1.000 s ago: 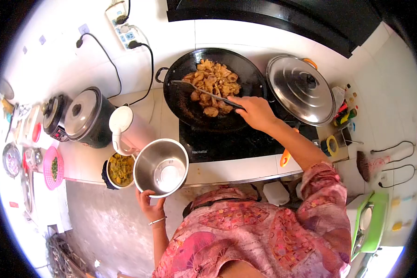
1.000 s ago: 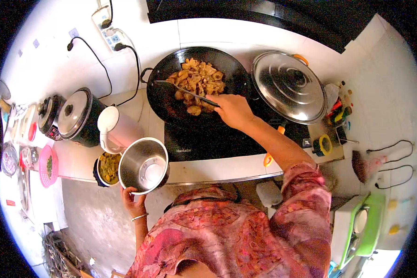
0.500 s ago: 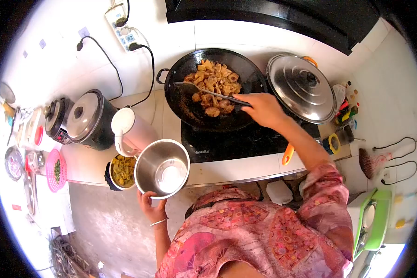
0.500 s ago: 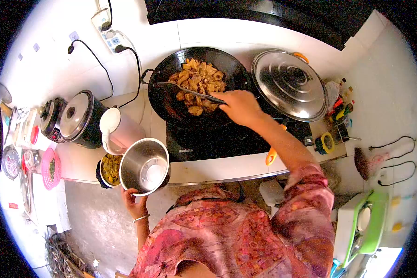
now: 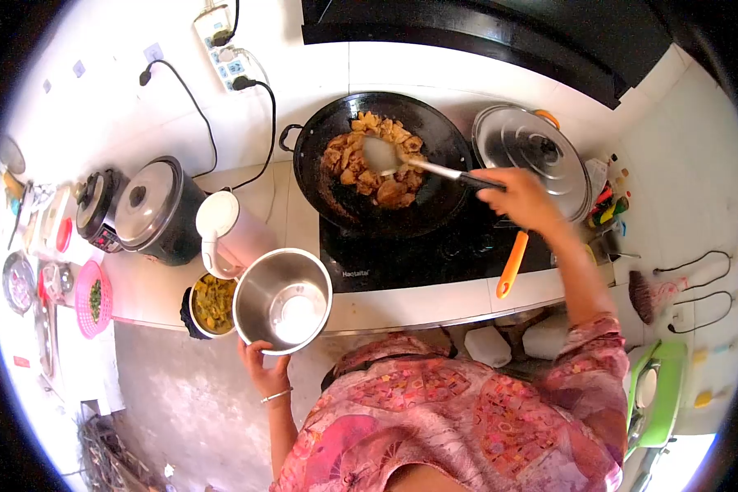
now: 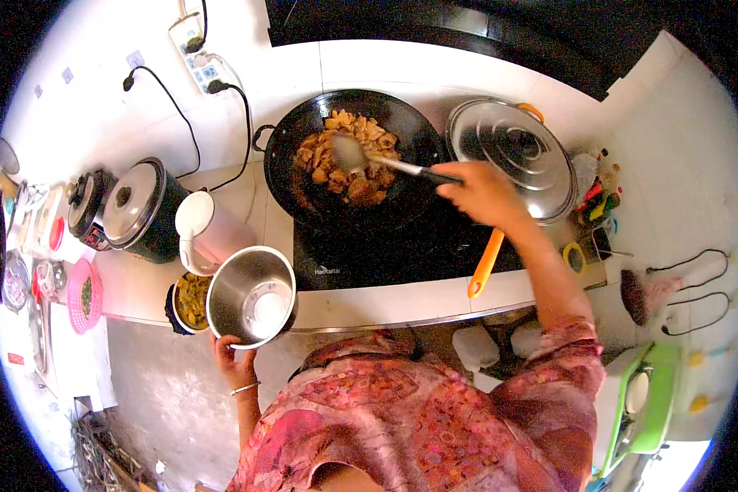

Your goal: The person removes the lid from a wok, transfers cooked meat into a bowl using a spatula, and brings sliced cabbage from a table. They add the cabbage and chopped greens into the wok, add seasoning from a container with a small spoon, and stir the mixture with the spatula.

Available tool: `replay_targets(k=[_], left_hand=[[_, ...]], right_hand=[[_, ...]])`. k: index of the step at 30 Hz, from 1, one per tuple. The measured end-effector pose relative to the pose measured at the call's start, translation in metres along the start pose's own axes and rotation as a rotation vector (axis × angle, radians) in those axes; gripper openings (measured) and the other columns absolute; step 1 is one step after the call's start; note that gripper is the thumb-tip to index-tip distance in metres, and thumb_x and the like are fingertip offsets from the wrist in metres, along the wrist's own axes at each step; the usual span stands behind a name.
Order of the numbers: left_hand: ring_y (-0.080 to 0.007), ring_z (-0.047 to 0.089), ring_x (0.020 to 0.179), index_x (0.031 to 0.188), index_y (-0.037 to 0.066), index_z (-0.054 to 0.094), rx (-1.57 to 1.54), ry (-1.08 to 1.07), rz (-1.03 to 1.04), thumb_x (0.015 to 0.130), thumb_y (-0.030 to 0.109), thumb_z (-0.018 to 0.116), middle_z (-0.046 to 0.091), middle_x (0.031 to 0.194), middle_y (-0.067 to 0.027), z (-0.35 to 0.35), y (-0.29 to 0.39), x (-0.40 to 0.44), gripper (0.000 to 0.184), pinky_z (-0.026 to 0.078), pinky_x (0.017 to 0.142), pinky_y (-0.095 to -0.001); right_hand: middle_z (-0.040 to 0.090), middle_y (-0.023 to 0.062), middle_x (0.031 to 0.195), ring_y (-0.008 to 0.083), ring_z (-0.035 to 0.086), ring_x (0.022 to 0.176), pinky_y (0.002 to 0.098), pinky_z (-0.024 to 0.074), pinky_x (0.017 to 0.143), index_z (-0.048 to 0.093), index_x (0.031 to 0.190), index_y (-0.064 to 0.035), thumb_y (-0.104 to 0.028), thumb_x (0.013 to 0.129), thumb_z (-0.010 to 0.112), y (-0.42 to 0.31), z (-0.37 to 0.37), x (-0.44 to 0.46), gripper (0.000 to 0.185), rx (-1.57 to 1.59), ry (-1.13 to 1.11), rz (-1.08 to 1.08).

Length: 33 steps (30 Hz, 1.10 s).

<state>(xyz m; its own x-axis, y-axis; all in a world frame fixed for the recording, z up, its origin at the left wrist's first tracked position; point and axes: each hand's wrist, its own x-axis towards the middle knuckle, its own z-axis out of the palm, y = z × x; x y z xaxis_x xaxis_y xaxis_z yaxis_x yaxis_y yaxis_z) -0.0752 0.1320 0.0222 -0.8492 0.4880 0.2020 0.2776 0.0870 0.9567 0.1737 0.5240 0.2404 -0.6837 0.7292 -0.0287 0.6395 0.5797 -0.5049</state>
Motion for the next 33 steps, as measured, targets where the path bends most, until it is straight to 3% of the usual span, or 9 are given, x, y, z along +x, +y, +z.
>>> replay_targets(k=[4,6,8,10,13,16,19,24,33], left_hand=[[-0.0258,0.043,0.124,0.087,0.008,0.053,-0.008,0.038,-0.050,0.059,-0.001,0.079,0.036,0.136,-0.0127,0.001,0.002,0.000,0.039,0.037,0.100,-0.0353],[-0.0258,0.043,0.124,0.087,0.008,0.053,0.008,0.051,-0.058,0.059,-0.001,0.079,0.036,0.136,-0.0125,0.001,0.001,-0.002,0.039,0.037,0.100,-0.0353],[-0.0170,0.051,0.103,0.087,0.006,0.053,0.019,0.084,0.040,0.059,-0.005,0.077,0.044,0.126,-0.0072,0.002,-0.003,-0.003,0.038,0.044,0.087,-0.0284],[-0.0167,0.052,0.102,0.087,0.006,0.053,0.057,0.098,0.056,0.059,-0.005,0.077,0.044,0.126,-0.0067,0.006,0.005,-0.003,0.038,0.044,0.086,-0.0279],[-0.0167,0.052,0.102,0.087,0.006,0.053,0.061,0.103,0.049,0.059,-0.005,0.077,0.045,0.125,-0.0067,0.006,0.006,-0.008,0.039,0.045,0.085,-0.0279],[-0.0238,0.046,0.118,0.085,0.007,0.053,0.026,0.059,-0.088,0.058,-0.003,0.077,0.040,0.130,-0.0105,0.008,0.009,-0.010,0.038,0.036,0.100,-0.0343],[-0.0236,0.046,0.118,0.085,0.007,0.053,-0.038,0.056,-0.104,0.057,-0.004,0.077,0.040,0.131,-0.0109,0.008,0.006,-0.013,0.038,0.036,0.099,-0.0337],[-0.0243,0.047,0.118,0.087,0.006,0.055,-0.001,0.042,-0.034,0.058,-0.004,0.078,0.041,0.133,-0.0123,0.014,0.005,-0.010,0.038,0.038,0.098,-0.0339],[-0.0237,0.049,0.115,0.087,0.004,0.054,-0.041,-0.010,0.007,0.057,-0.003,0.075,0.041,0.132,-0.0126,0.029,0.011,0.002,0.037,0.040,0.096,-0.0330]], right_hand=[[0.058,0.0058,0.055,0.0115,0.057,0.048,0.0286,0.0450,0.050,0.065,0.108,-0.0029,-0.019,0.082,0.061,0.041,-0.049,0.017,0.031,0.137,-0.047,0.092],[0.057,0.0058,0.054,0.0119,0.056,0.047,0.0283,0.0435,0.049,0.066,0.102,0.0009,-0.019,0.082,0.060,0.049,-0.055,0.026,0.029,0.088,0.000,0.114],[0.056,0.0059,0.054,0.0117,0.053,0.046,0.0280,0.0430,0.049,0.066,0.095,0.0004,-0.019,0.083,0.060,0.055,-0.056,0.039,0.024,-0.020,-0.019,0.247],[0.056,0.0039,0.056,0.0112,0.052,0.047,0.0250,0.0381,0.043,0.066,0.088,-0.0018,-0.019,0.086,0.059,0.063,-0.045,0.065,0.018,0.175,-0.239,0.311],[0.057,0.0018,0.066,0.0041,0.042,0.047,0.0189,0.0269,0.038,0.056,0.123,-0.0040,-0.019,0.089,0.059,0.066,0.013,0.090,0.037,0.623,-0.249,0.452],[0.055,0.0004,0.066,0.0028,0.043,0.049,0.0194,0.0291,0.039,0.049,0.132,-0.0040,-0.019,0.090,0.059,0.070,0.055,0.099,0.045,0.702,-0.216,0.295],[0.058,0.0049,0.065,0.0107,0.048,0.048,0.0289,0.0386,0.044,0.050,0.130,-0.0044,-0.020,0.090,0.058,0.065,0.065,0.092,0.044,0.598,-0.146,0.194],[0.062,0.0139,0.074,0.0294,0.061,0.062,0.0434,0.0477,0.061,0.051,0.128,-0.0082,-0.021,0.087,0.058,0.048,0.046,0.056,0.044,-0.188,0.113,-0.337],[0.063,0.0154,0.084,0.0344,0.062,0.073,0.0451,0.0494,0.064,0.053,0.125,-0.0148,-0.024,0.085,0.059,-0.004,-0.013,-0.014,0.042,-0.628,0.012,-0.316]])
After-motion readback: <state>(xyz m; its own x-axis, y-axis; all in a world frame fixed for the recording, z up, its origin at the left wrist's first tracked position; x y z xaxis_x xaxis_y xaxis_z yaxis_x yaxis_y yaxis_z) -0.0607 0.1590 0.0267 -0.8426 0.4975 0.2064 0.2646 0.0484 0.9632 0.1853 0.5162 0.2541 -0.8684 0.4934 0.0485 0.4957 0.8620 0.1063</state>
